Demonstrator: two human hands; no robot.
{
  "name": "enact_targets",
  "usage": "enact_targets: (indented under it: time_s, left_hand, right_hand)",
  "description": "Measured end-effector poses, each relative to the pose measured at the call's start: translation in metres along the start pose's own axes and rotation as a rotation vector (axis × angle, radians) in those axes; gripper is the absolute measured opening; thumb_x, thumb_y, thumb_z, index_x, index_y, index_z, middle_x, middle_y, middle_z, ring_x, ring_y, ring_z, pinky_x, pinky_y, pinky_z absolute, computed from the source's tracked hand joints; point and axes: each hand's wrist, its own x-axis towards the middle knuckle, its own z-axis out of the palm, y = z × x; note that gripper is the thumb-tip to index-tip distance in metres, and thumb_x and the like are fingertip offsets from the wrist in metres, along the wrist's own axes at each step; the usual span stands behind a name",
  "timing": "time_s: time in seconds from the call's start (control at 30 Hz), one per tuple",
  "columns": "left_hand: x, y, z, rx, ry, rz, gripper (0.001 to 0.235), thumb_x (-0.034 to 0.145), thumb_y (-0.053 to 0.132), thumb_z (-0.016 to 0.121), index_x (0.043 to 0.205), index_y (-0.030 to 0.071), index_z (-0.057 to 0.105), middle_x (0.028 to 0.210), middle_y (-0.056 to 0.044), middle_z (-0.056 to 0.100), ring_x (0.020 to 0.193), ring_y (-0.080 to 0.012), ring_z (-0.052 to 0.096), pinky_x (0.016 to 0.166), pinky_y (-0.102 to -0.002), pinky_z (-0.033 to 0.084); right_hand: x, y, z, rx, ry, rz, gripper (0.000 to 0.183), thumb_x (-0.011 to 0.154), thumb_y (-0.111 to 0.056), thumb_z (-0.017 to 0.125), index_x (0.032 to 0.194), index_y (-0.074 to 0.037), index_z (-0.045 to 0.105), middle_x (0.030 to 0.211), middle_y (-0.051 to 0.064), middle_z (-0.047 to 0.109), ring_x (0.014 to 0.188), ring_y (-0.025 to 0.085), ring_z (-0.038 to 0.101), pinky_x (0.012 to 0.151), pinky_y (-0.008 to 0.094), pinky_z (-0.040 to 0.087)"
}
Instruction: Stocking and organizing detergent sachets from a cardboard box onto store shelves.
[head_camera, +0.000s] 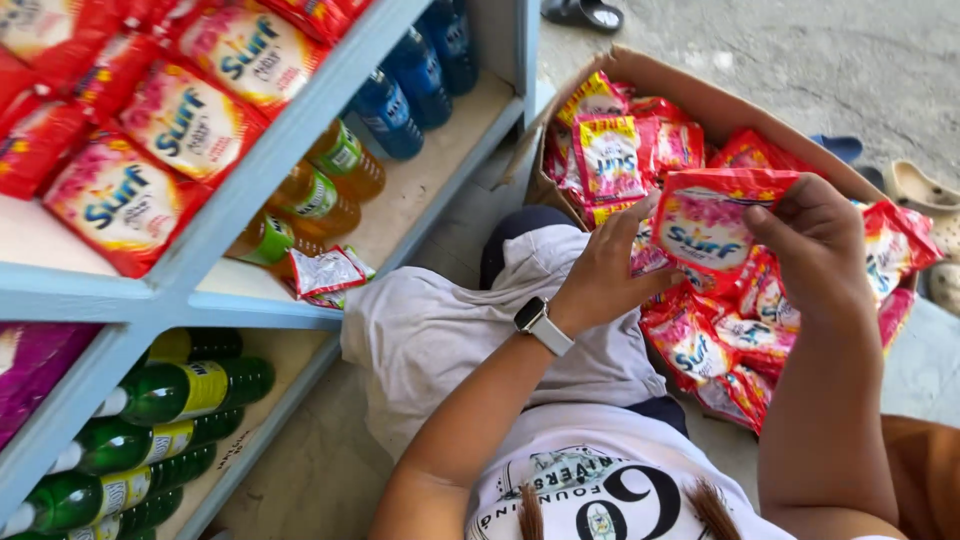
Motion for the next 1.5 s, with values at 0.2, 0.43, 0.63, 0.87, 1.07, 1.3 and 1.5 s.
enact_targets:
  time_s: [0.2,0.43,0.63,0.87,1.07,1.3,1.5]
  left_hand:
    - [-0.009,-0.030,0.024,-0.250,-0.338,-0.341,0.045,0.093,0.031,0.078,0.125,0.004,0.064,0.107,-0.014,0.078,0.101,-0.0268,0.079,0.088,-0.038,0.061]
    - [0.000,-0.028,0.028,-0.874,-0.098,-0.379,0.041,0.101,0.013,0.072,0.137,0.000,0.056,0.105,-0.009,0.074,0.094,-0.0103,0.070,0.082,-0.028,0.058]
    - [0.009,0.024,-0.031,-0.812,0.007,-0.401,0.068,0.096,0.011,0.074,0.155,0.007,0.039,0.100,-0.009,0.073,0.092,-0.0094,0.069,0.081,-0.026,0.056]
    - [0.007,0.057,-0.081,-0.043,0.096,-0.185,0.073,0.083,0.007,0.085,0.148,0.012,0.052,0.086,-0.009,0.072,0.079,-0.0176,0.072,0.075,-0.031,0.057]
    - [0.004,0.076,-0.100,-0.006,0.091,-0.134,0.059,0.086,0.013,0.086,0.139,0.013,0.062,0.088,-0.008,0.074,0.079,-0.0176,0.073,0.074,-0.030,0.058]
    - [-0.003,0.085,-0.112,-0.059,0.074,-0.241,0.051,0.086,0.014,0.084,0.133,0.008,0.066,0.089,-0.010,0.074,0.079,-0.0190,0.075,0.075,-0.030,0.060]
    - [0.000,0.086,-0.130,0.241,0.074,-0.074,0.032,0.083,0.010,0.084,0.112,0.007,0.073,0.095,-0.008,0.071,0.086,-0.0253,0.072,0.075,-0.035,0.057]
  right_hand:
    - [-0.013,0.006,-0.004,0.330,0.054,0.086,0.018,0.106,0.002,0.068,0.124,0.002,0.064,0.115,0.009,0.071,0.107,0.013,0.067,0.101,0.030,0.055]
    - [-0.011,-0.001,0.004,0.406,-0.082,0.078,0.056,0.098,-0.004,0.068,0.150,0.000,0.047,0.135,0.011,0.066,0.123,0.018,0.066,0.109,0.036,0.055]
    - [-0.005,-0.012,0.044,0.261,-0.156,0.136,0.094,0.082,0.004,0.076,0.165,-0.004,0.031,0.155,0.010,0.055,0.134,0.022,0.060,0.110,0.040,0.051]
    - [0.007,0.001,0.055,0.383,-0.224,0.153,0.108,0.080,0.003,0.077,0.171,-0.011,0.021,0.146,0.016,0.061,0.128,0.026,0.063,0.106,0.043,0.052]
    - [0.000,-0.012,0.066,-0.186,-0.396,0.208,0.082,0.074,-0.004,0.084,0.147,-0.013,0.049,0.110,0.013,0.074,0.102,0.020,0.069,0.088,0.036,0.056]
    - [-0.007,-0.029,0.081,-0.584,-0.284,-0.193,0.030,0.077,-0.010,0.084,0.107,-0.011,0.079,0.091,0.005,0.067,0.081,0.016,0.066,0.070,0.031,0.053]
    - [0.001,-0.052,0.106,-0.610,-0.276,-0.456,0.031,0.074,-0.010,0.082,0.105,-0.011,0.077,0.096,0.007,0.065,0.088,0.021,0.065,0.074,0.034,0.051]
